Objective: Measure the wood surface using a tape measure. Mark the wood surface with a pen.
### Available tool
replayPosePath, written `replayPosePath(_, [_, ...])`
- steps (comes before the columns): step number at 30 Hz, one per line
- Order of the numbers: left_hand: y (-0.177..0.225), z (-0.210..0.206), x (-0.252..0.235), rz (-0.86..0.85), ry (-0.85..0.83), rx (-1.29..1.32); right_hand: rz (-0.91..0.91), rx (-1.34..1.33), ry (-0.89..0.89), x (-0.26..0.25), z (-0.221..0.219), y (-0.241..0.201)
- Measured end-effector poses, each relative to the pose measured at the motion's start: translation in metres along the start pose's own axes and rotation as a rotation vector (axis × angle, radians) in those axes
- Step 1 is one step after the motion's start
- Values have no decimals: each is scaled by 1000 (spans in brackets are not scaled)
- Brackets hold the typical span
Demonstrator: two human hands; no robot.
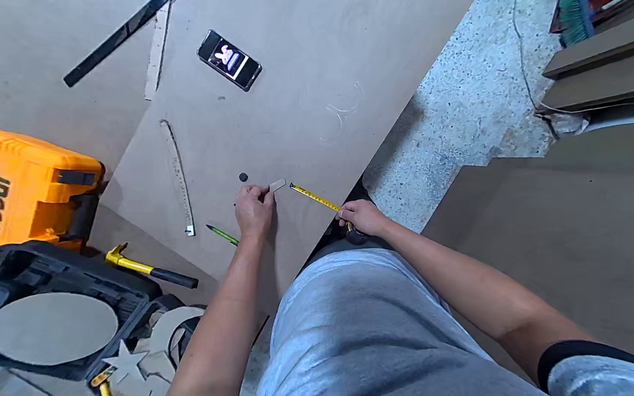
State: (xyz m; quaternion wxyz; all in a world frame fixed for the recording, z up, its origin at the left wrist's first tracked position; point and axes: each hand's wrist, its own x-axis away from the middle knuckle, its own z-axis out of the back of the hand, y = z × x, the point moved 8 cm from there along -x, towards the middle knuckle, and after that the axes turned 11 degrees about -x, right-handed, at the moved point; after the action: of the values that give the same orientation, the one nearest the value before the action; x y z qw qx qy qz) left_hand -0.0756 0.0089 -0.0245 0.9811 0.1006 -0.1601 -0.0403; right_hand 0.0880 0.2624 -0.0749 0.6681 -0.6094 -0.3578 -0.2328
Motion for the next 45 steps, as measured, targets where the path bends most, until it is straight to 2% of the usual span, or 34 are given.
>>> replayPosePath(16, [-1, 4, -2, -7, 56, -12, -2, 30, 1, 0, 0, -6])
replayPosePath(20, [30, 5, 25, -171, 15, -161, 79, 50, -3, 9, -3, 1])
replayPosePath(25, [69, -13, 57, -399, -1, -197, 19, 54, -31, -5, -6, 4])
replayPosePath(30, [73, -33, 68, -549, 177, -247, -7, 45, -33, -8, -6, 6])
replayPosePath(38, [63, -36, 65, -489, 3, -293, 26, 67, -21, -11, -9, 10])
replayPosePath(45, [54, -43, 62, -496, 39, -344, 48, 48, 4, -10, -12, 8])
